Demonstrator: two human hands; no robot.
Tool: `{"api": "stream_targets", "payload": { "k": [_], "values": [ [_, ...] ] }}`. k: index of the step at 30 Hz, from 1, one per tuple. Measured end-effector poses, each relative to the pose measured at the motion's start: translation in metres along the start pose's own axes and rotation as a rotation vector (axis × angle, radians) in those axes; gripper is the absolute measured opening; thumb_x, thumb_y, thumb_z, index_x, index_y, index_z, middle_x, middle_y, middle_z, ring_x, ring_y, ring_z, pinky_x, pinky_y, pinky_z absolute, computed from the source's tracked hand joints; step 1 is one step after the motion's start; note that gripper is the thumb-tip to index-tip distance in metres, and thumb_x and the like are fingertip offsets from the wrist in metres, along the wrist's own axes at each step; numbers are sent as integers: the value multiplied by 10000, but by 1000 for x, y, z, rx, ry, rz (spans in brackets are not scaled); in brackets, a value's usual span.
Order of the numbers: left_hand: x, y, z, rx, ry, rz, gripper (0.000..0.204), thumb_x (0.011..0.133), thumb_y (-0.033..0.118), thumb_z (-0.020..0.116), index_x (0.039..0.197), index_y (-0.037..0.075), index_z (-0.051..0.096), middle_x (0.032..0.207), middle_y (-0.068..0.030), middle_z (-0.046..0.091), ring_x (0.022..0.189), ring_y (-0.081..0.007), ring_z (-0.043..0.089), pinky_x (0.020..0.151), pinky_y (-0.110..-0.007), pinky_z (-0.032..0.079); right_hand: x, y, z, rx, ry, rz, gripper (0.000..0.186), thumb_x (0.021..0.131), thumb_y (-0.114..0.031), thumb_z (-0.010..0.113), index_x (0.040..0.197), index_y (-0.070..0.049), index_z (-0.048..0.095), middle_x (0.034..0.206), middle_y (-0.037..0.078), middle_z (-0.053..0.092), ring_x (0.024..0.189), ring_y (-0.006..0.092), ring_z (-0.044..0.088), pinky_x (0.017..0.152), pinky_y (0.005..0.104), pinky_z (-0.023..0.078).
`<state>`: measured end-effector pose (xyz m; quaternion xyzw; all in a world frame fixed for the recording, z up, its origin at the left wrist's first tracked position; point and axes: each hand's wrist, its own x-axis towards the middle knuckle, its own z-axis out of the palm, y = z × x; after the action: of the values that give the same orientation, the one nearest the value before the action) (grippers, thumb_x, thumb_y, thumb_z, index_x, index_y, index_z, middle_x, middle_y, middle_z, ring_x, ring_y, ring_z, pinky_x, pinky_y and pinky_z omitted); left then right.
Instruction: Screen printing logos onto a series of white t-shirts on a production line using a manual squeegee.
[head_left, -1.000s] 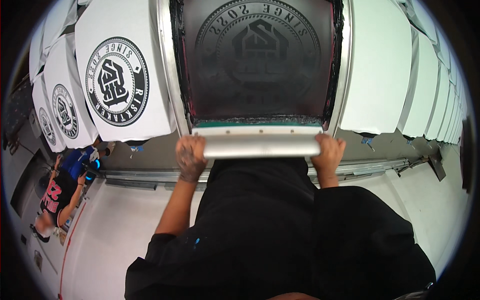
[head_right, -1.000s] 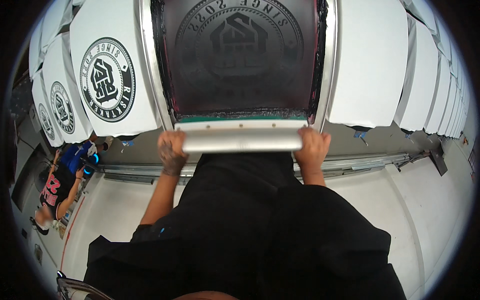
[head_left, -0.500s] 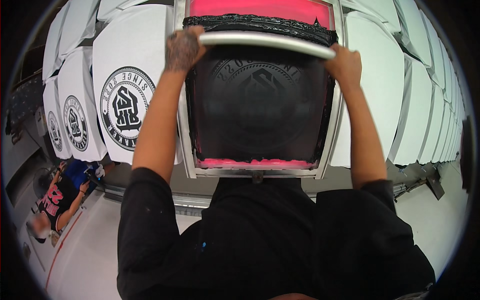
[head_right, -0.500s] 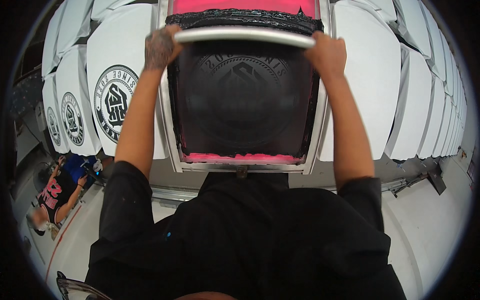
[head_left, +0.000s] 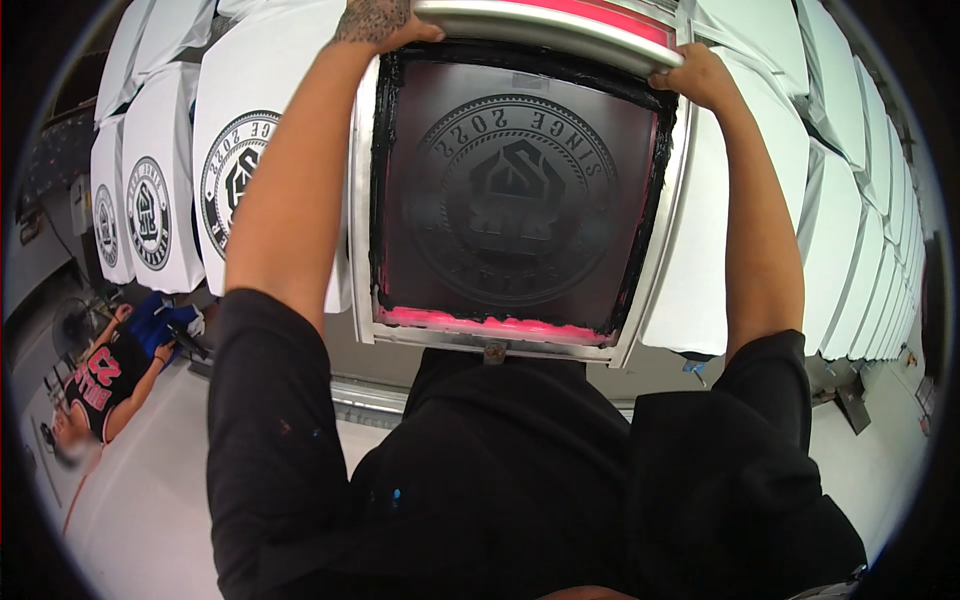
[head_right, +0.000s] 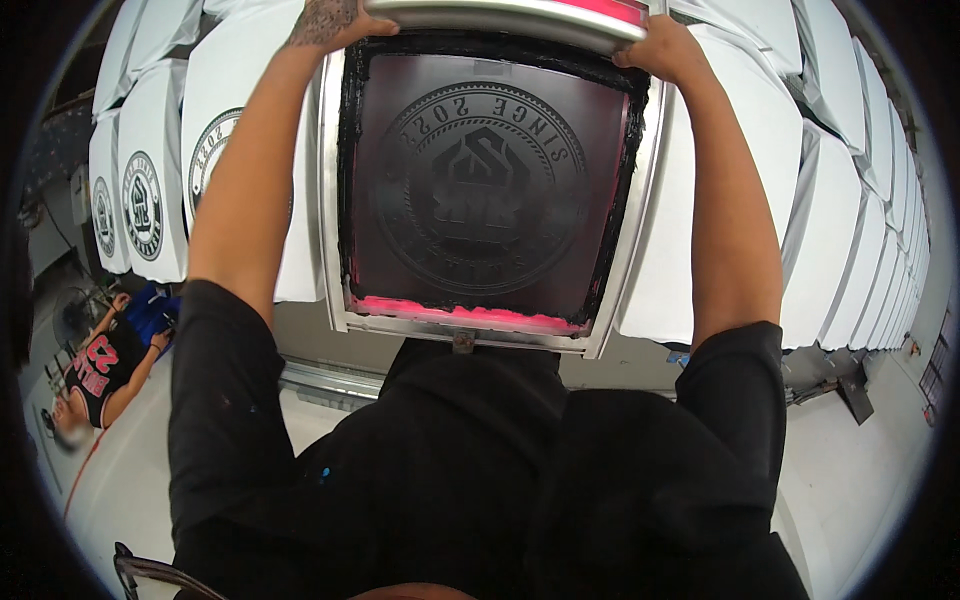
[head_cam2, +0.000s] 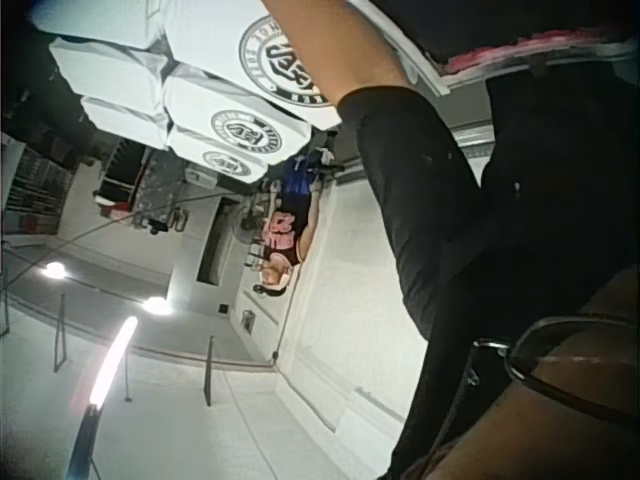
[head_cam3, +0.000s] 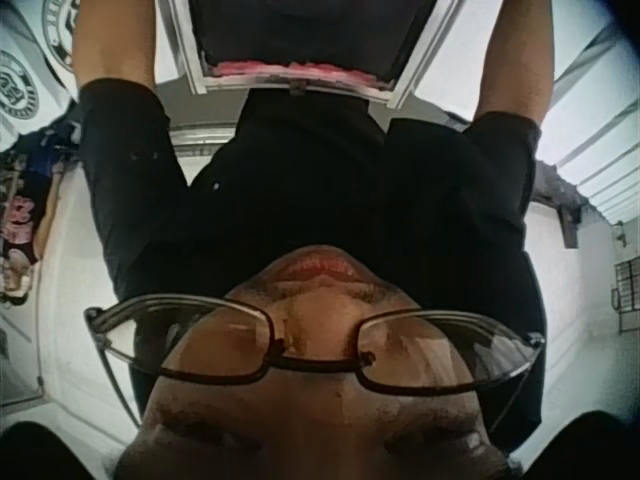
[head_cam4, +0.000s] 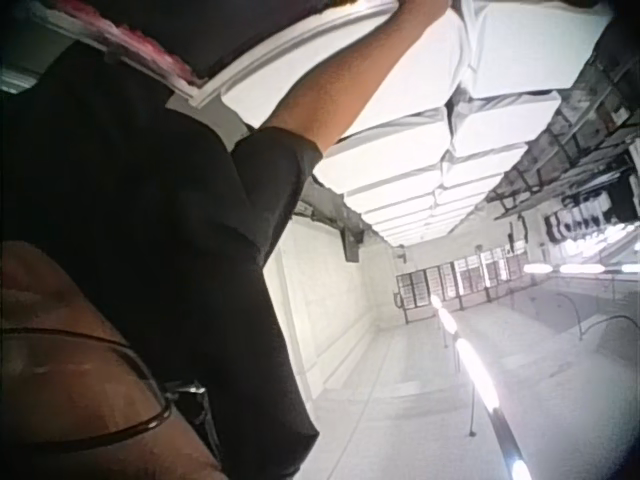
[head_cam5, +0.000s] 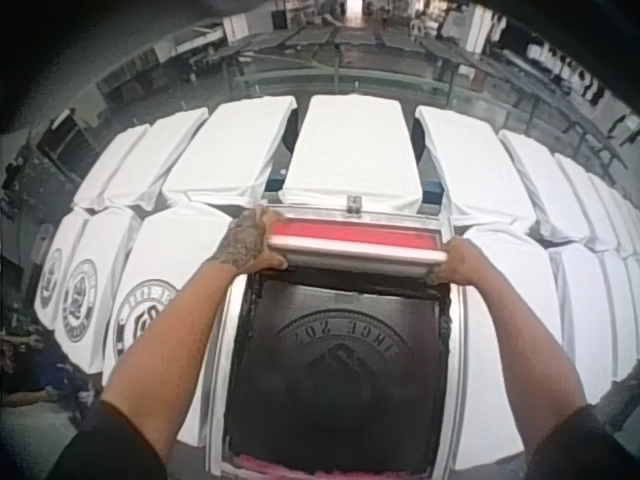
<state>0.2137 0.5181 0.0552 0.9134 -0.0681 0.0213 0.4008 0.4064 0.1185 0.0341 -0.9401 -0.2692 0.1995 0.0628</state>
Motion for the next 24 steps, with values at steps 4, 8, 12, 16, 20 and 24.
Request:
{"api": "stream_targets", "payload": {
  "k": [4, 8, 12, 16, 20, 24],
  "values": [
    [-64, 52, 62, 155, 438, -218, 496, 773, 388, 824, 1118, 54, 699, 1090, -188, 693, 1058, -339, 663, 969, -413, 518, -9, -7, -6, -54, 75, -136, 418, 739, -321, 812, 1060, -61, 749, 926, 198, 740, 905, 358, 717, 855, 442, 544],
    [-221, 123, 143, -277, -80, -486, 203, 910, 221, 696, 986, 38, 740, 984, -147, 744, 918, -290, 730, 812, -375, 575, -6, -59, -5, 3, 166, -424, 365, 853, -315, 765, 1109, -58, 724, 1018, 209, 719, 978, 369, 691, 862, 435, 521],
    [-367, 163, 233, -613, -855, -850, 431, 1023, 428, 566, 1114, 26, 690, 1019, -164, 726, 955, -264, 716, 831, -364, 551, -10, -119, -4, -133, -4, -307, 518, 790, -314, 775, 1196, -7, 680, 1231, 260, 655, 1191, 400, 601, 1029, 448, 481],
    [-372, 191, 272, -726, -506, -936, 526, 983, 520, 566, 1069, 11, 666, 917, -187, 700, 913, -327, 685, 826, -426, 510, 23, -52, 15, 801, -230, -1003, 457, 761, -294, 787, 1131, -33, 720, 1148, 240, 697, 1118, 380, 649, 979, 449, 513],
    [-391, 182, 297, -587, -405, -747, 427, 941, 437, 652, 942, 10, 655, 776, -175, 673, 755, -307, 667, 689, -421, 507, -58, -83, 45, 396, -8, -718, 354, 780, -270, 782, 1050, -48, 728, 1002, 222, 714, 973, 390, 680, 869, 447, 531],
    [-381, 173, 297, -446, -482, -679, 400, 949, 416, 652, 1001, 20, 684, 748, -146, 647, 714, -248, 641, 689, -378, 503, -161, -114, 82, -24, 63, -511, 280, 751, -119, 673, 1023, -85, 734, 894, 212, 715, 873, 413, 689, 842, 482, 551]
  ]
}}
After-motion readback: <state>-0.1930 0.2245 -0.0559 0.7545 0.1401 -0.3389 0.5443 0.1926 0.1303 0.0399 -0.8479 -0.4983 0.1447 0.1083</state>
